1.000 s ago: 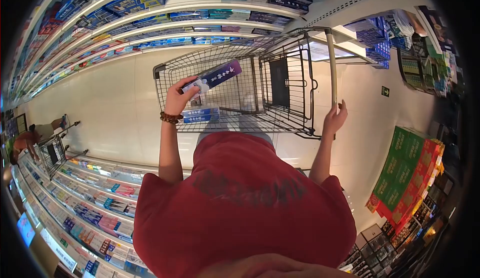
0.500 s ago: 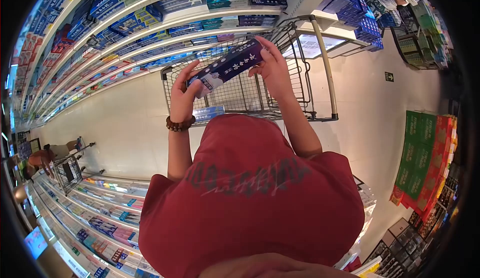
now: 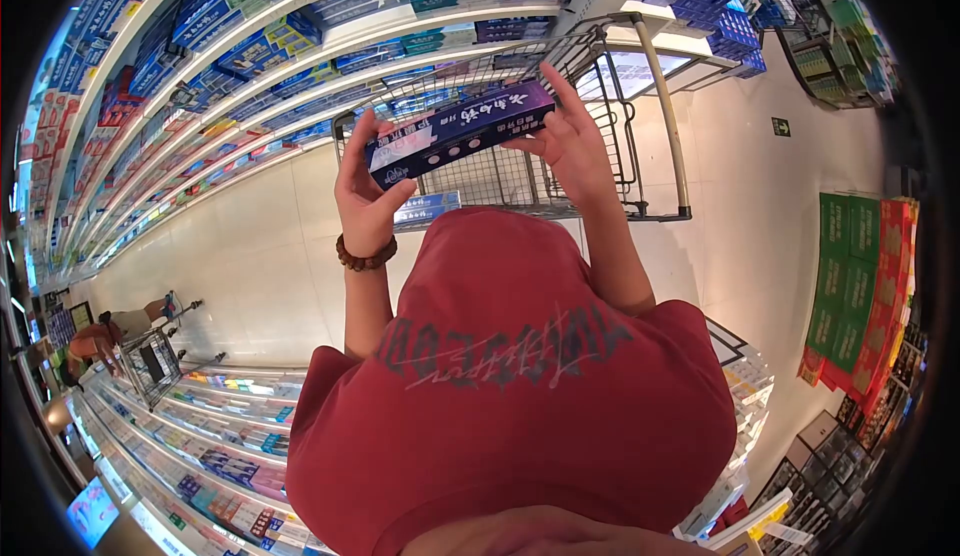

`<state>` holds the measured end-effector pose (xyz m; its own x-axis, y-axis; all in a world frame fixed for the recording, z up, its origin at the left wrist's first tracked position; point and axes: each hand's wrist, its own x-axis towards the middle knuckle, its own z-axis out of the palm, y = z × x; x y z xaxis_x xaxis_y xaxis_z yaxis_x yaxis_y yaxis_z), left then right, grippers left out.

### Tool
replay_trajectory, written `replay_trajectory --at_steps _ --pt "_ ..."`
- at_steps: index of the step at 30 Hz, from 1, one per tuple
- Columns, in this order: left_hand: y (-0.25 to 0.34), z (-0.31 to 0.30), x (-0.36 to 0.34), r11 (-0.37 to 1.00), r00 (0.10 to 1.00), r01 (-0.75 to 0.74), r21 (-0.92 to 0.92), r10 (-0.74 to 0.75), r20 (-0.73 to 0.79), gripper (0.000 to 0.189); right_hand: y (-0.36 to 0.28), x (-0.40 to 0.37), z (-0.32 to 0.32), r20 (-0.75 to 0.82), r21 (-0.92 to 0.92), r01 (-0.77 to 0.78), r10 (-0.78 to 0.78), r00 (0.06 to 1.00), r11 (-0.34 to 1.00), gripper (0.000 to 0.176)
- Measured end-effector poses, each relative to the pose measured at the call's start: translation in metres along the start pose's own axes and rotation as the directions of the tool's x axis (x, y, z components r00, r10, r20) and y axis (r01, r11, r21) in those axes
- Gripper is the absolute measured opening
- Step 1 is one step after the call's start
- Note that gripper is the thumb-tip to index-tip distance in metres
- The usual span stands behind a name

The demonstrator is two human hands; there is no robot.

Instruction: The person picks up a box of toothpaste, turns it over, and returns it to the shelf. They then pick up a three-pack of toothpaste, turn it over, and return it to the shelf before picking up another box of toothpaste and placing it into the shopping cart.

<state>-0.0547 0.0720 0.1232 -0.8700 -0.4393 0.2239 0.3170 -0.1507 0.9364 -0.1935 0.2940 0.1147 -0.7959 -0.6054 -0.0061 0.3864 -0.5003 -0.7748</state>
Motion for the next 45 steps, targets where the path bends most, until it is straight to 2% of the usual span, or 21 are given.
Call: replay_trajectory --at_steps 2,5,9,12,14,16,18,19,20,22,25,26,28,31,33,35,38,40,41,44,45 --pt "0.003 0.002 0.001 0.987 0.999 0.049 -0.156 -0.051 -0.005 0.090 -0.001 0.000 -0.002 0.052 0.089 -0.064 0.059 0.997 0.994 0.061" --pt "-0.014 -0.010 0.003 0.932 0.999 0.034 -0.360 -0.026 0.027 0.087 0.005 -0.003 0.001 0.085 0.023 -0.053 0.051 0.995 0.998 0.064" --pt "-0.024 -0.016 0.000 0.984 0.996 -0.001 -0.180 0.017 0.088 0.079 0.017 0.000 0.009 -0.023 0.158 -0.037 0.041 0.999 0.987 0.060" --pt "-0.025 -0.007 -0.004 0.993 0.956 -0.106 -0.052 0.116 0.270 0.072 0.039 0.008 0.006 -0.179 0.240 0.020 0.024 0.984 0.970 0.048" --pt "-0.018 0.002 -0.006 0.993 0.895 -0.080 -0.083 0.108 0.433 0.057 0.046 0.014 0.003 -0.235 0.333 0.019 0.063 0.970 0.943 0.044" --pt "-0.005 0.009 -0.002 0.993 0.797 0.050 -0.110 0.027 0.604 0.047 0.042 0.017 0.006 -0.163 0.256 -0.099 0.144 0.976 0.962 0.040" --pt "-0.017 0.000 -0.004 0.986 0.761 0.116 -0.118 -0.013 0.649 0.042 0.034 0.015 0.014 -0.052 0.132 -0.242 0.251 0.967 0.961 0.038" --pt "-0.025 -0.007 -0.006 0.981 0.743 0.151 -0.119 -0.034 0.668 0.040 0.034 0.016 0.019 -0.042 0.044 -0.247 0.249 0.968 0.968 0.036" --pt "-0.031 -0.011 -0.009 0.990 0.880 0.132 -0.045 -0.096 0.464 0.040 0.032 0.016 0.020 0.003 -0.066 -0.296 0.296 0.955 0.953 0.036" --pt "-0.032 -0.004 -0.004 0.987 0.990 0.134 0.087 -0.130 -0.052 0.043 0.027 0.019 0.018 0.076 -0.287 -0.361 0.397 0.915 0.887 0.036" --pt "-0.019 0.008 0.013 0.983 0.992 -0.030 0.183 0.008 0.125 0.046 0.030 0.022 0.015 0.166 -0.324 -0.416 0.484 0.859 0.850 0.039" --pt "-0.025 -0.002 0.015 0.987 0.952 -0.013 0.159 -0.037 0.305 0.048 0.033 0.021 0.015 0.188 -0.331 -0.433 0.508 0.840 0.838 0.040" --pt "-0.017 -0.003 0.013 0.949 0.871 0.313 0.036 -0.302 0.387 0.048 0.036 0.020 0.013 0.199 -0.312 -0.451 0.521 0.830 0.836 0.043" --pt "-0.027 -0.009 0.007 0.959 0.891 0.285 0.007 -0.268 0.366 0.045 0.036 0.020 0.000 0.247 -0.324 -0.469 0.552 0.796 0.821 0.043" --pt "-0.032 -0.008 0.001 0.955 0.924 0.297 -0.018 -0.283 0.256 0.042 0.022 0.019 -0.007 0.266 -0.375 -0.469 0.577 0.772 0.800 0.043" --pt "-0.031 -0.006 -0.002 0.946 0.948 0.315 -0.078 -0.309 0.079 0.038 0.007 0.016 -0.020 0.249 -0.334 -0.462 0.549 0.798 0.822 0.042" --pt "-0.034 -0.021 -0.003 0.950 0.948 0.311 -0.027 -0.312 -0.064 0.035 0.002 0.007 -0.046 0.226 -0.183 -0.419 0.452 0.863 0.890 0.044" --pt "-0.032 -0.022 -0.002 0.949 0.944 0.314 -0.021 -0.315 -0.099 0.030 0.000 -0.004 -0.053 0.202 -0.088 -0.373 0.384 0.901 0.923 0.048" --pt "-0.032 -0.024 -0.002 0.943 0.937 0.333 -0.004 -0.331 -0.114 0.029 0.000 -0.007 -0.055 0.194 -0.075 -0.354 0.362 0.912 0.932 0.041" --pt "-0.031 -0.021 0.000 0.930 0.923 0.368 -0.001 -0.366 -0.121 0.027 -0.009 -0.018 -0.038 0.081 -0.289 -0.260 0.294 0.952 0.921 0.041" --pt "-0.031 -0.021 0.002 0.928 0.922 0.372 -0.014 -0.371 -0.111 0.027 -0.007 -0.019 -0.039 0.078 -0.240 -0.267 0.292 0.953 0.933 0.040"
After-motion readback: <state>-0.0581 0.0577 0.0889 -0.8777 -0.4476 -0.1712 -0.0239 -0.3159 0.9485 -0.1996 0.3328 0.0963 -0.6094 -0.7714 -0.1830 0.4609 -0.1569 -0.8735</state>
